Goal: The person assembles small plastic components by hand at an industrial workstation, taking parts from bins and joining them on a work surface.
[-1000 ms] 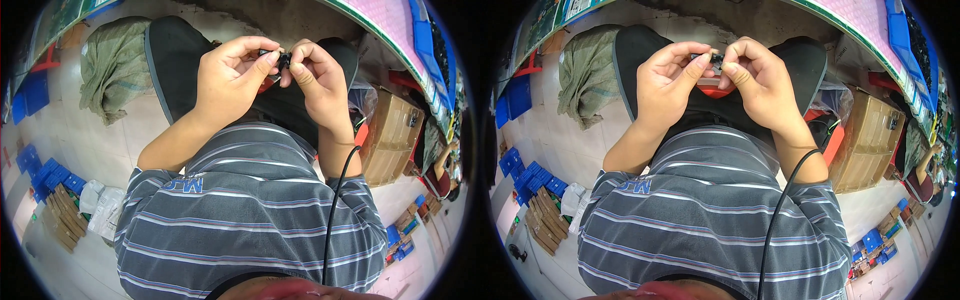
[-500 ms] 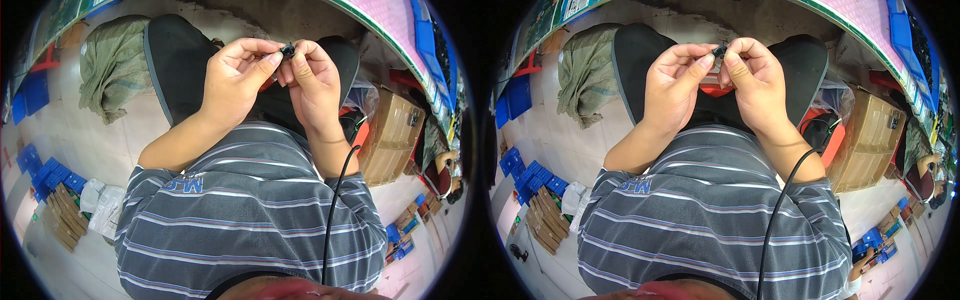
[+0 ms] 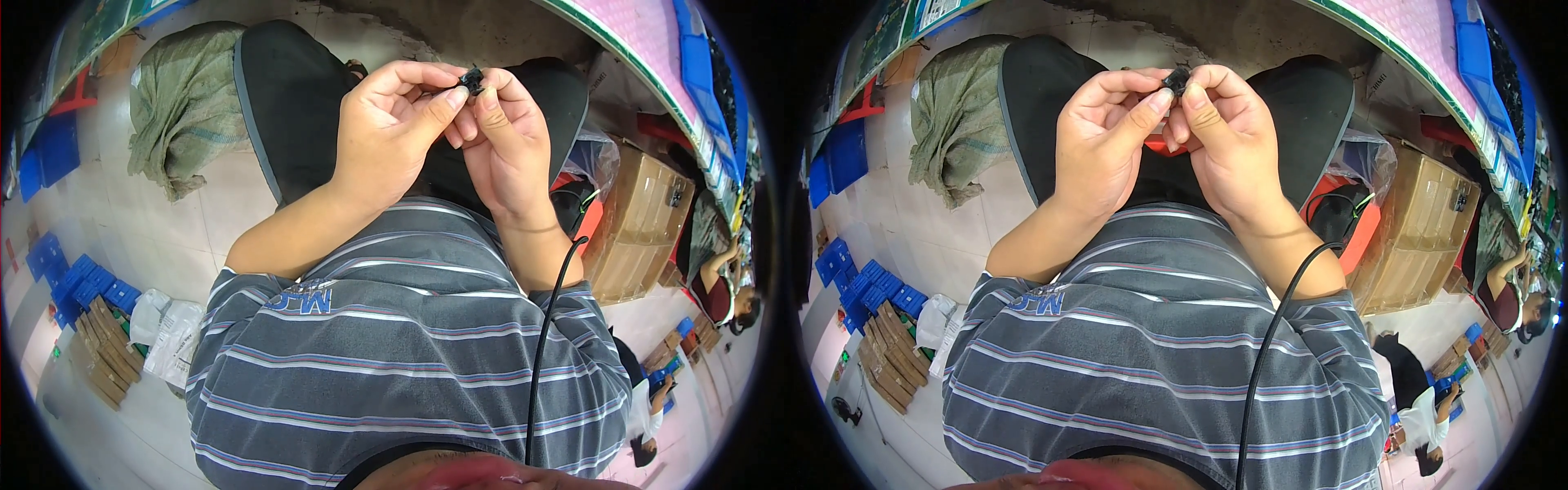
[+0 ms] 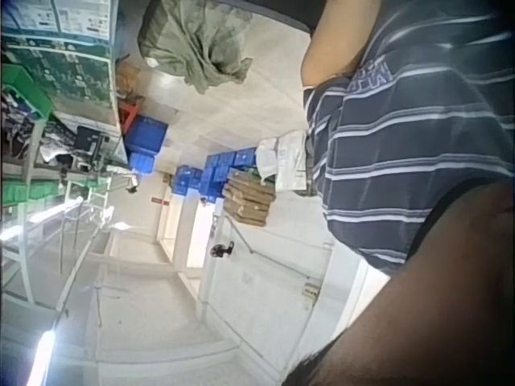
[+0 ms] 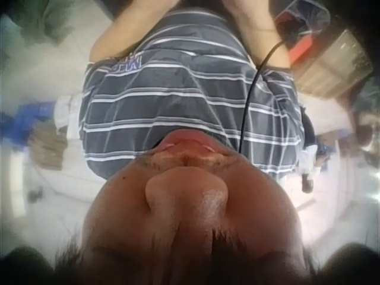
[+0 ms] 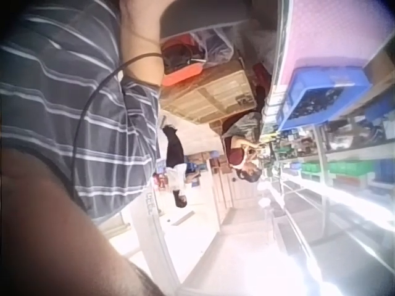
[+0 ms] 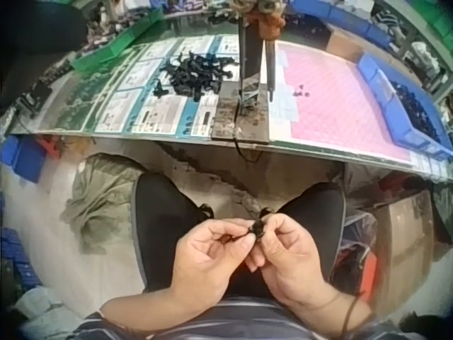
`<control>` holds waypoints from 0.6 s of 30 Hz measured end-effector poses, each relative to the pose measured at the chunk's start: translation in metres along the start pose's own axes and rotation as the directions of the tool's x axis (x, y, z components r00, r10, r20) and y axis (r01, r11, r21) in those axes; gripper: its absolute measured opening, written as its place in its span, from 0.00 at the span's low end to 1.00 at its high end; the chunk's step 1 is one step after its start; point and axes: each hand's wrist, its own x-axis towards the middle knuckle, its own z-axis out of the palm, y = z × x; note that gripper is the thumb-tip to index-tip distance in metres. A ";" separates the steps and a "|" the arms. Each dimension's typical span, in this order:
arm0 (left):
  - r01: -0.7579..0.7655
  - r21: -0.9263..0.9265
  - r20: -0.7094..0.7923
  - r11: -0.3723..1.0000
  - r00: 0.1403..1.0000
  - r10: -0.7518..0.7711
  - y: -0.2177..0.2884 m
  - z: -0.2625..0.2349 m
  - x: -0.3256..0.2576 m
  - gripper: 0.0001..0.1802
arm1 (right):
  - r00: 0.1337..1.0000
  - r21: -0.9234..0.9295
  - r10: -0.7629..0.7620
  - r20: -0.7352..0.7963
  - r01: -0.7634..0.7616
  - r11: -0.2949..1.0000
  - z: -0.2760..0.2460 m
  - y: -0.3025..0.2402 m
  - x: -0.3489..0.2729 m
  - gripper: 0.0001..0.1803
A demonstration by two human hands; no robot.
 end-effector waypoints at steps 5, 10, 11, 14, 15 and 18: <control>-0.068 0.037 0.006 0.997 0.998 0.068 0.000 0.002 0.001 0.09 | 0.999 0.033 -0.002 0.034 0.000 0.999 -0.007 0.003 0.002 0.06; -0.078 0.078 0.008 0.994 0.997 0.078 -0.001 0.003 -0.001 0.09 | 1.000 0.065 0.022 -0.008 -0.021 0.998 0.000 0.001 0.001 0.06; -0.085 0.077 0.010 0.993 0.996 0.084 -0.001 0.004 -0.001 0.09 | 1.000 0.071 0.017 0.009 -0.018 0.997 -0.002 0.002 0.001 0.06; -0.084 0.079 0.001 0.993 0.996 0.084 -0.003 0.003 -0.002 0.08 | 1.000 0.068 0.009 0.025 -0.011 0.998 -0.004 0.003 0.001 0.06; -0.084 0.079 0.001 0.993 0.996 0.084 -0.003 0.003 -0.002 0.08 | 1.000 0.060 0.008 0.027 -0.009 0.998 -0.005 0.003 0.001 0.06; -0.078 0.093 -0.005 0.993 0.997 0.078 -0.004 0.004 -0.002 0.08 | 1.000 0.052 0.010 -0.013 -0.010 0.999 0.001 0.002 -0.001 0.06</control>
